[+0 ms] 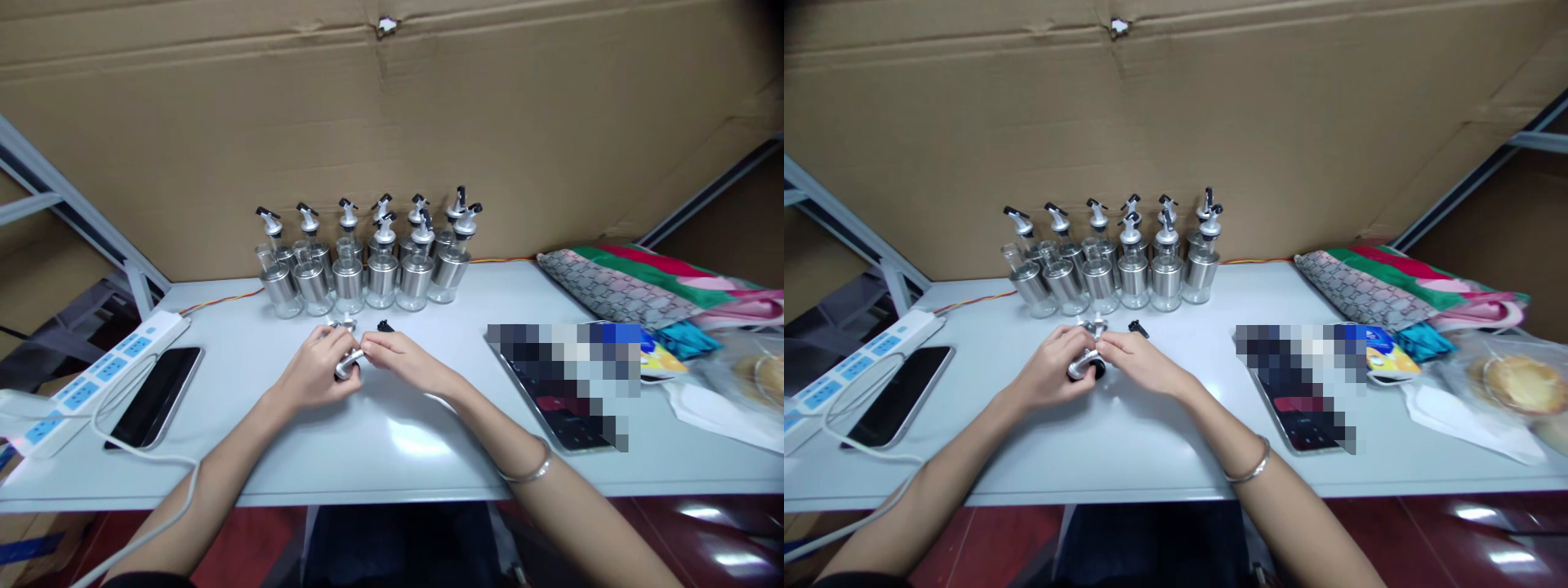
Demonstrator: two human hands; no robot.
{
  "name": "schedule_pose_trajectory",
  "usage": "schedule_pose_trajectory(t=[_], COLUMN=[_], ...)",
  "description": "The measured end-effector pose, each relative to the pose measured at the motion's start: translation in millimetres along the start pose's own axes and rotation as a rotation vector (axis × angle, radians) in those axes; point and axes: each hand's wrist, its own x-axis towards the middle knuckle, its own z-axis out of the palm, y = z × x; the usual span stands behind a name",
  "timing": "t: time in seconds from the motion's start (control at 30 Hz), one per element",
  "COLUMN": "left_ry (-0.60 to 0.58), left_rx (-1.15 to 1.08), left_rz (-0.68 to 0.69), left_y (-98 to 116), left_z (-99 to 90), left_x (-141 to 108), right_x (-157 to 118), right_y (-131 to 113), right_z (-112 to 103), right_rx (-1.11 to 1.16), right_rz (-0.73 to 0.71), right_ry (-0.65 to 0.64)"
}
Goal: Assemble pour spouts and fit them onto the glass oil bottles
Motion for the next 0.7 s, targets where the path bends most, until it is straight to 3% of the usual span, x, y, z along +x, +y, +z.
schedule_pose_trajectory(t=[0.3,0.43,0.7], left_ry=[0.062,0.070,0.155], left_rx=[-0.013,-0.033,0.013], left_rz=[0.010,-0.047,-0.011], left_y=[-0.5,-0.7,-2.6], left_z=[4.1,3.3,4.7], left_x=[-2.1,-2.4,-1.4], right_x=[1.3,1.3,2.7], right_y=[2.8,0.7,-2.0], right_z=[-0.7,-0.4,2.8], right_rx=[0.082,-0.004,-0.109], right_rz=[0.003,-0.005,-0.014], right_ry=[0.023,0.049,0.113])
